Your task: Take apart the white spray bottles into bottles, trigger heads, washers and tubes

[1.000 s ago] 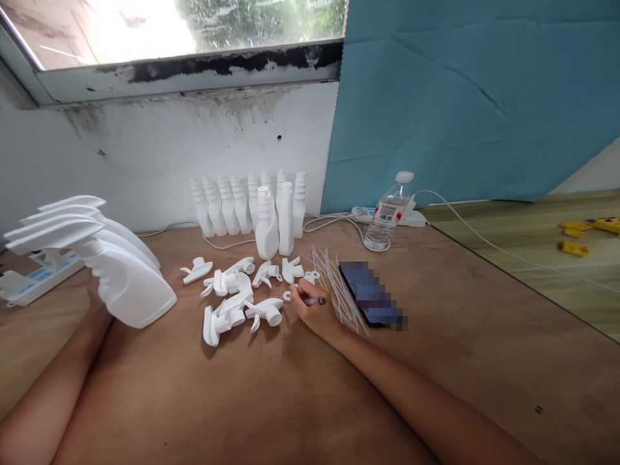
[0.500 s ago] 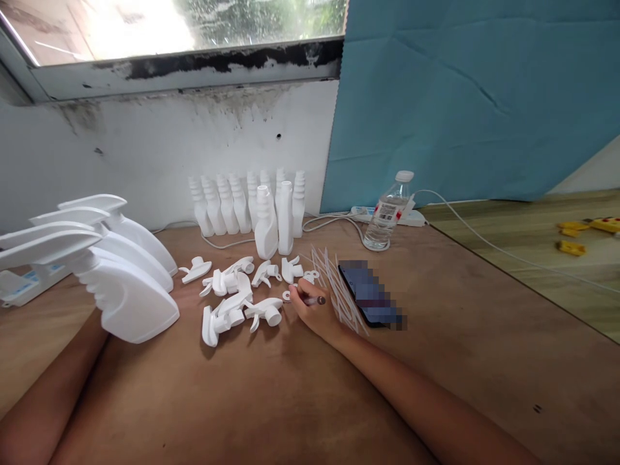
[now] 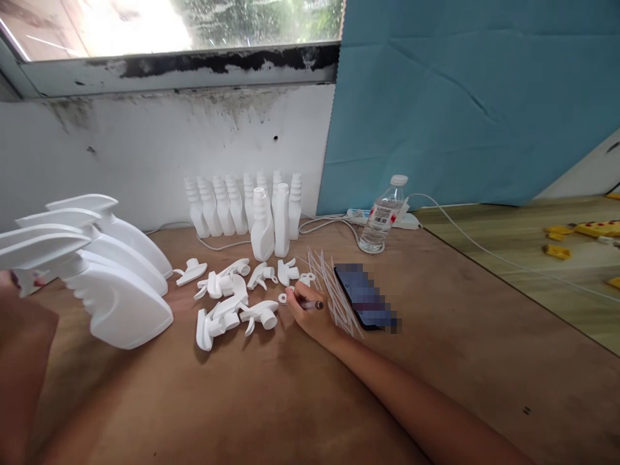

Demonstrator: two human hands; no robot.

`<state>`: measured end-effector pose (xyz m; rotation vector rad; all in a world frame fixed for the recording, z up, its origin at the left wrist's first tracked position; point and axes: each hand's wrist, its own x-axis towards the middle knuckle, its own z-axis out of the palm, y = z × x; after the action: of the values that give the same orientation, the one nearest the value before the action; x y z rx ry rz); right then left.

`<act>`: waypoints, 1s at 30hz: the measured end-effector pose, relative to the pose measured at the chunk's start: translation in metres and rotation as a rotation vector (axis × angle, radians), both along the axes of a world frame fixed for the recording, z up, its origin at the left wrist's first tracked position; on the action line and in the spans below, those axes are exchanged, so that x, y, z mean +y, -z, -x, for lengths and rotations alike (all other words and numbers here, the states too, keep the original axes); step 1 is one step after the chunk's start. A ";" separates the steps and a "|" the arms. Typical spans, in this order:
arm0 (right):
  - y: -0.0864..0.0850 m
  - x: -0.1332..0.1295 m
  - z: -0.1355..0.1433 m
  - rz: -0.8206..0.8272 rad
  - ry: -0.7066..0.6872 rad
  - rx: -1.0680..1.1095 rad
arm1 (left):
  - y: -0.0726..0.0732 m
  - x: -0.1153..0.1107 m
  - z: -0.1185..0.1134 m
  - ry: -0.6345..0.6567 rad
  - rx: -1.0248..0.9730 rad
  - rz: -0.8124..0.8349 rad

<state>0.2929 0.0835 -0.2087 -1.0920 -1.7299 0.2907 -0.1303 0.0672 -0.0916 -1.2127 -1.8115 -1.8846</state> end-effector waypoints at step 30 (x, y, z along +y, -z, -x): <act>-0.059 -0.015 0.016 0.108 -0.295 0.050 | 0.054 -0.093 -0.127 0.069 0.592 0.214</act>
<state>0.2765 0.0688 -0.1494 -0.8949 -1.8469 0.5965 -0.0031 -0.0254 -0.1460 -1.6988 -1.6675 -1.1875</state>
